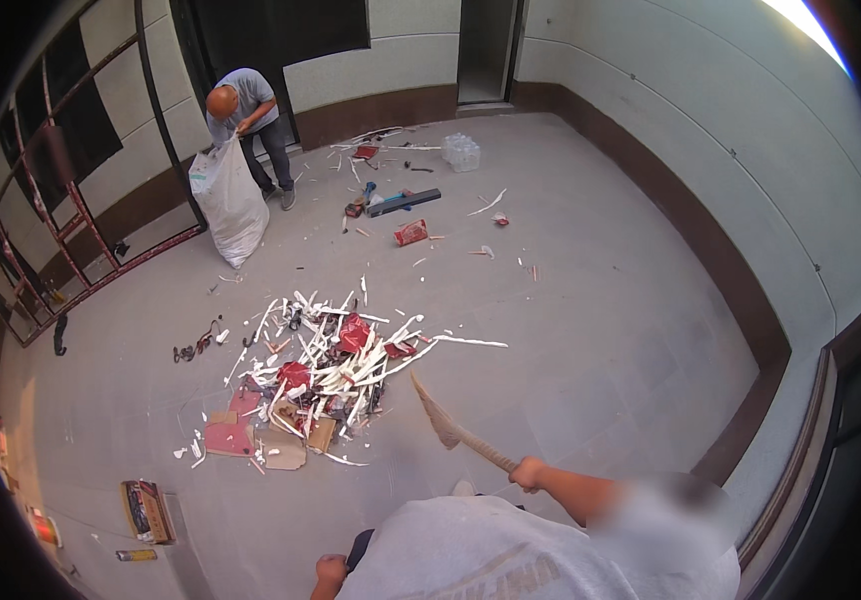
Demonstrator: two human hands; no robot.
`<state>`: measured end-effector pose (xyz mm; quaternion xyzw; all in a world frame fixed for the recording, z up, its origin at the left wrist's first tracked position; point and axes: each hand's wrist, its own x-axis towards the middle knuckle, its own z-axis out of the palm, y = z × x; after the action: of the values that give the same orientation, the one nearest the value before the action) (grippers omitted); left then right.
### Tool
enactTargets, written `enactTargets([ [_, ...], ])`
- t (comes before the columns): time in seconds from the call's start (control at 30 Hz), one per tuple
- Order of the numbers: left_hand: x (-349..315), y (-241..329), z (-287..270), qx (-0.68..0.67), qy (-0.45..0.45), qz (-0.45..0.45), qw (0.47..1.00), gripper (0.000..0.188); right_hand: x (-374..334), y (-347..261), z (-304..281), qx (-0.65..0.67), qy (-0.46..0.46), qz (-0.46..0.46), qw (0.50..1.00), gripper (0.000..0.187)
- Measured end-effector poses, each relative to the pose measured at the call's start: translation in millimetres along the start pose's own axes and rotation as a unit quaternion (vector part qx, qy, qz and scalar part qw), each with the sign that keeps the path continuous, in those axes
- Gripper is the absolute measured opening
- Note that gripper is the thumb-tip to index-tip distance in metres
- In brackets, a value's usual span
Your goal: The person sweeps debris on a tiled floor using a broom, gathering pieces of paper, plastic, and wood into a central pile. They then pick up some of the debris by hand and place it into a white bag held by another person.
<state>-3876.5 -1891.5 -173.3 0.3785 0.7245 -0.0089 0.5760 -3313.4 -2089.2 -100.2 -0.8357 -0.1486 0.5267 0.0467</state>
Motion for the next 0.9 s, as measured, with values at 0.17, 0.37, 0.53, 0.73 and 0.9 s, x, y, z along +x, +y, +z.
enactTargets([
  [0.17, 1, 168, 62, 0.022, -0.039, 0.08, 0.996, 0.019, 34, 31, -69, 0.245, 0.019, 0.036, 0.969, 0.038],
  [0.37, 67, 307, 114, 0.057, -0.028, 0.077, 0.995, 0.017, 81, 23, -120, 0.5, 0.113, 0.043, 0.858, 0.073],
  [0.53, 149, 371, 176, 0.151, -0.059, -0.035, 0.986, 0.016, 124, 26, -187, 0.507, 0.209, 0.113, 0.829, 0.072],
  [0.73, 179, 560, 280, 0.281, -0.164, 0.143, 0.935, 0.024, 158, 45, -304, 0.535, 0.257, 0.146, 0.791, 0.04],
  [0.9, 145, 744, 347, 0.069, -0.108, 0.211, 0.969, 0.019, 229, 47, -426, 0.528, 0.263, 0.147, 0.794, 0.043],
])
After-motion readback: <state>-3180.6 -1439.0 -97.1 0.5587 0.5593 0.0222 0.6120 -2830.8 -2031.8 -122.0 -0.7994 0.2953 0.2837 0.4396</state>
